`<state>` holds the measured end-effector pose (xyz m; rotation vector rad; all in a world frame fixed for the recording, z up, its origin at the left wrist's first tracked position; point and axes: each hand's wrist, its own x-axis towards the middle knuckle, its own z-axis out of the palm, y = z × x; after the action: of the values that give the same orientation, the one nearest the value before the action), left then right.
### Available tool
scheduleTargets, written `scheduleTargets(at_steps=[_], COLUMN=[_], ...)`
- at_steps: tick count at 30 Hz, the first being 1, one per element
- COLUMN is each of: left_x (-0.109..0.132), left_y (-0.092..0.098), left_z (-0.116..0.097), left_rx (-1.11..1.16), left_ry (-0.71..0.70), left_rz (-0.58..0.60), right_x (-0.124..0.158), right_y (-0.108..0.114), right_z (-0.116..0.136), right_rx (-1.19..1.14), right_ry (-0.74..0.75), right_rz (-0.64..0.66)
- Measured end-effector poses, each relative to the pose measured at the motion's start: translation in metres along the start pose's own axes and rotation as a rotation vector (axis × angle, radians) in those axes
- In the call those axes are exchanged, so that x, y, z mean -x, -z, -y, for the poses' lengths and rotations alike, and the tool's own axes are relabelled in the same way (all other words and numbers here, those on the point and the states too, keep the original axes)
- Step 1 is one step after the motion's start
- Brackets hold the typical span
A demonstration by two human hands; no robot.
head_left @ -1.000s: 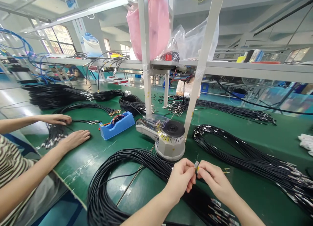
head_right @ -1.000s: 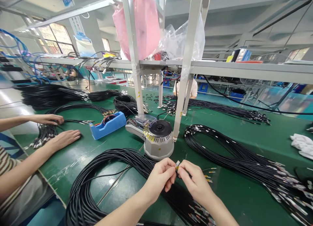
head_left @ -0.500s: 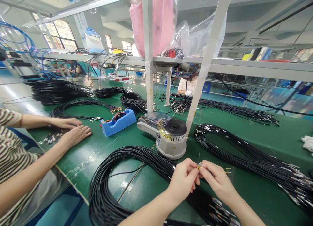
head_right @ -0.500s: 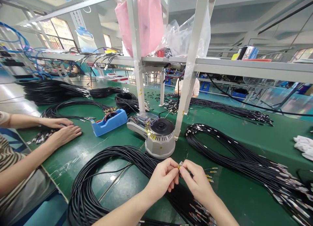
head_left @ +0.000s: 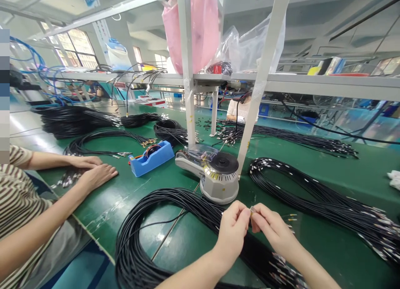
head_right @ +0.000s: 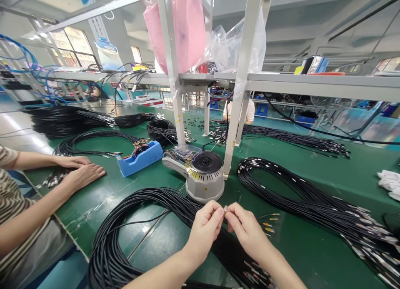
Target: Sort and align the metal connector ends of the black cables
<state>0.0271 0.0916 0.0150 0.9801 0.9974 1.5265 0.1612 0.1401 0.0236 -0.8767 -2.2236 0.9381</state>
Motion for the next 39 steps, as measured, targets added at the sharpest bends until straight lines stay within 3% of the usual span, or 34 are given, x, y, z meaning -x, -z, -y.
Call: scheduleTargets(at_steps=[3, 5, 9, 14, 26, 39], left_x=[-0.002, -0.003, -0.004, -0.003, -0.001, 0.005], left_y=[0.002, 0.003, 0.002, 0.000, -0.002, -0.008], left_z=[-0.002, -0.002, 0.001, 0.004, 0.005, 0.006], left_rx=[0.088, 0.142, 0.185, 0.259, 0.225, 0.266], left_ry=[0.002, 0.050, 0.080, 0.085, 0.129, 0.070], left_rz=[-0.061, -0.030, 0.070, 0.063, 0.048, 0.044], right_x=[-0.002, -0.002, 0.001, 0.004, 0.000, -0.001], right_y=[-0.001, -0.001, 0.000, 0.001, 0.003, -0.004], right_z=[-0.012, -0.016, -0.009, 0.004, 0.000, 0.002], right_rx=[-0.072, -0.191, -0.398, -0.468, -0.390, -0.463], right_ry=[-0.106, -0.154, -0.129, -0.127, -0.137, -0.120], right_rz=[-0.071, -0.093, -0.070, -0.098, -0.135, -0.176])
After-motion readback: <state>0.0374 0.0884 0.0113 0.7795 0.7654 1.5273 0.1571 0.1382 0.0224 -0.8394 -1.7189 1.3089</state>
